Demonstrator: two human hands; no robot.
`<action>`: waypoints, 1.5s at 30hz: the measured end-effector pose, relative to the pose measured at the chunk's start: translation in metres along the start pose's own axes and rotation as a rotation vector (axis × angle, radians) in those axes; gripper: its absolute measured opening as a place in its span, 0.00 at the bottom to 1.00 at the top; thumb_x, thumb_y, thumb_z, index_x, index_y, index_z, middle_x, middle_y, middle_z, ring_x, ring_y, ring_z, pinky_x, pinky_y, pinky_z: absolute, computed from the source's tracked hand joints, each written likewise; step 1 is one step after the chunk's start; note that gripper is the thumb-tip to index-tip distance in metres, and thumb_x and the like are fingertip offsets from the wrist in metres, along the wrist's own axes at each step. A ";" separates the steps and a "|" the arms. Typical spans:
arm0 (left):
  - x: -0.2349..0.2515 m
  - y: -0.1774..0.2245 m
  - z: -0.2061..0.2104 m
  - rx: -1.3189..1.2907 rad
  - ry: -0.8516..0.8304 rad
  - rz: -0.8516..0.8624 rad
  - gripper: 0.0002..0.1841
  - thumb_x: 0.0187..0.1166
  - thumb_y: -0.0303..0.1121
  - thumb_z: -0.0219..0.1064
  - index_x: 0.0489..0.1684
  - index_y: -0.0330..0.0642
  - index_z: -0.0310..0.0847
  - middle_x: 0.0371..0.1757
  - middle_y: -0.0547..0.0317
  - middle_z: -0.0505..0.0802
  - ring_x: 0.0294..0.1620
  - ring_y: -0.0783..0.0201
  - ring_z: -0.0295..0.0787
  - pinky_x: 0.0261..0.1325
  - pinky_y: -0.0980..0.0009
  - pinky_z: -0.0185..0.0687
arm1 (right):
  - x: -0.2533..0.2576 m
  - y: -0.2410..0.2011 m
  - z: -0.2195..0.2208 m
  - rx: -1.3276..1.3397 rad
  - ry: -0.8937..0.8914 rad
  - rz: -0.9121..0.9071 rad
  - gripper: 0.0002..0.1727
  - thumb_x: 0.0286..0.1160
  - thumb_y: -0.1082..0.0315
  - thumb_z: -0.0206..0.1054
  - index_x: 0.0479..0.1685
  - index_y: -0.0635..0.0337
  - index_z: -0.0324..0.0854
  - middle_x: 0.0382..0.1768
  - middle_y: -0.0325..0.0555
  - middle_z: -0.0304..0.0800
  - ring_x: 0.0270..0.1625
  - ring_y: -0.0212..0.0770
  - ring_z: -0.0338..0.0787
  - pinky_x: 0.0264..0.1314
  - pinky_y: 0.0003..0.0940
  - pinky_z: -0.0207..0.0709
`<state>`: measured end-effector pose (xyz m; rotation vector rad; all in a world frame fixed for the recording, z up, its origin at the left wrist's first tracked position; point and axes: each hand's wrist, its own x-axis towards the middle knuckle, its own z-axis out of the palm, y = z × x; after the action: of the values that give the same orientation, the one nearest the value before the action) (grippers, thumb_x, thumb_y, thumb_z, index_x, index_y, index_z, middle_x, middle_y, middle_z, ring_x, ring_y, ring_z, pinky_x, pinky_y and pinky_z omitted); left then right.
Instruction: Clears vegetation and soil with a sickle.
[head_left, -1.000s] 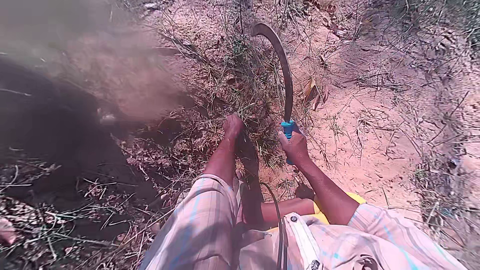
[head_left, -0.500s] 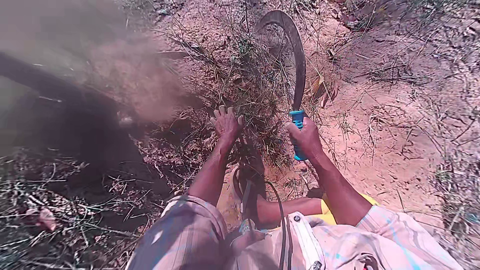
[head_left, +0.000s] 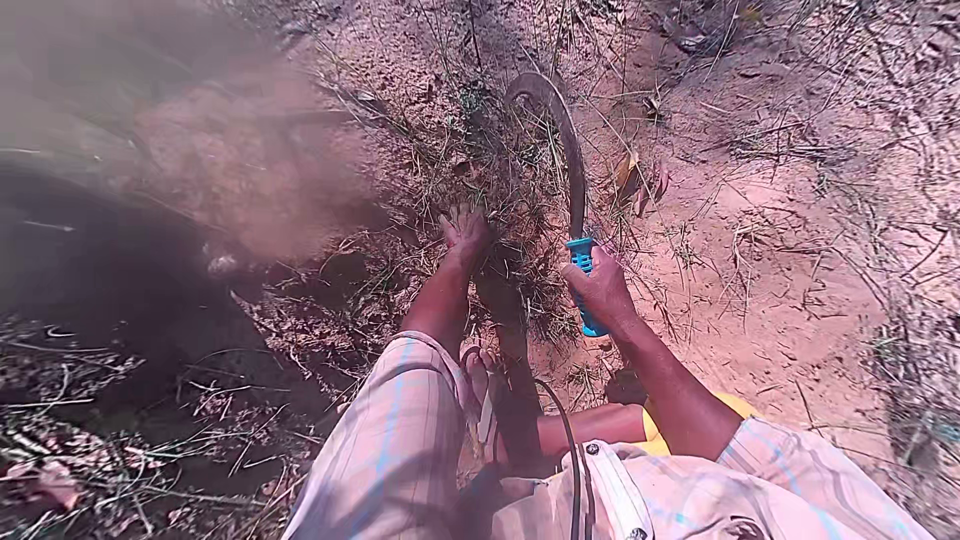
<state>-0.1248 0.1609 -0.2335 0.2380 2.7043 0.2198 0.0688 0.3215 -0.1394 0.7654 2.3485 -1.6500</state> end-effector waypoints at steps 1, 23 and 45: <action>-0.005 -0.002 -0.001 0.004 -0.024 -0.024 0.26 0.91 0.44 0.58 0.77 0.33 0.76 0.77 0.28 0.80 0.81 0.29 0.72 0.81 0.27 0.57 | 0.001 0.001 0.002 -0.015 -0.017 0.011 0.17 0.85 0.63 0.65 0.60 0.70 0.74 0.29 0.51 0.82 0.26 0.43 0.85 0.36 0.41 0.83; -0.030 0.032 -0.042 -0.007 0.085 0.214 0.21 0.90 0.39 0.59 0.77 0.43 0.79 0.82 0.37 0.78 0.78 0.27 0.74 0.66 0.27 0.74 | 0.011 0.002 -0.001 -0.015 -0.025 0.016 0.18 0.86 0.62 0.64 0.62 0.69 0.74 0.29 0.52 0.82 0.24 0.43 0.85 0.34 0.42 0.84; -0.002 -0.017 -0.006 -0.323 -0.083 -0.103 0.25 0.95 0.39 0.50 0.71 0.20 0.75 0.74 0.20 0.80 0.82 0.29 0.72 0.82 0.36 0.63 | -0.008 0.005 0.011 -0.087 0.076 -0.107 0.15 0.84 0.63 0.64 0.35 0.69 0.80 0.21 0.44 0.78 0.24 0.38 0.81 0.34 0.39 0.77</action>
<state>-0.1277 0.1430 -0.2304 0.0117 2.5427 0.5946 0.0766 0.3105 -0.1440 0.7089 2.5366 -1.5728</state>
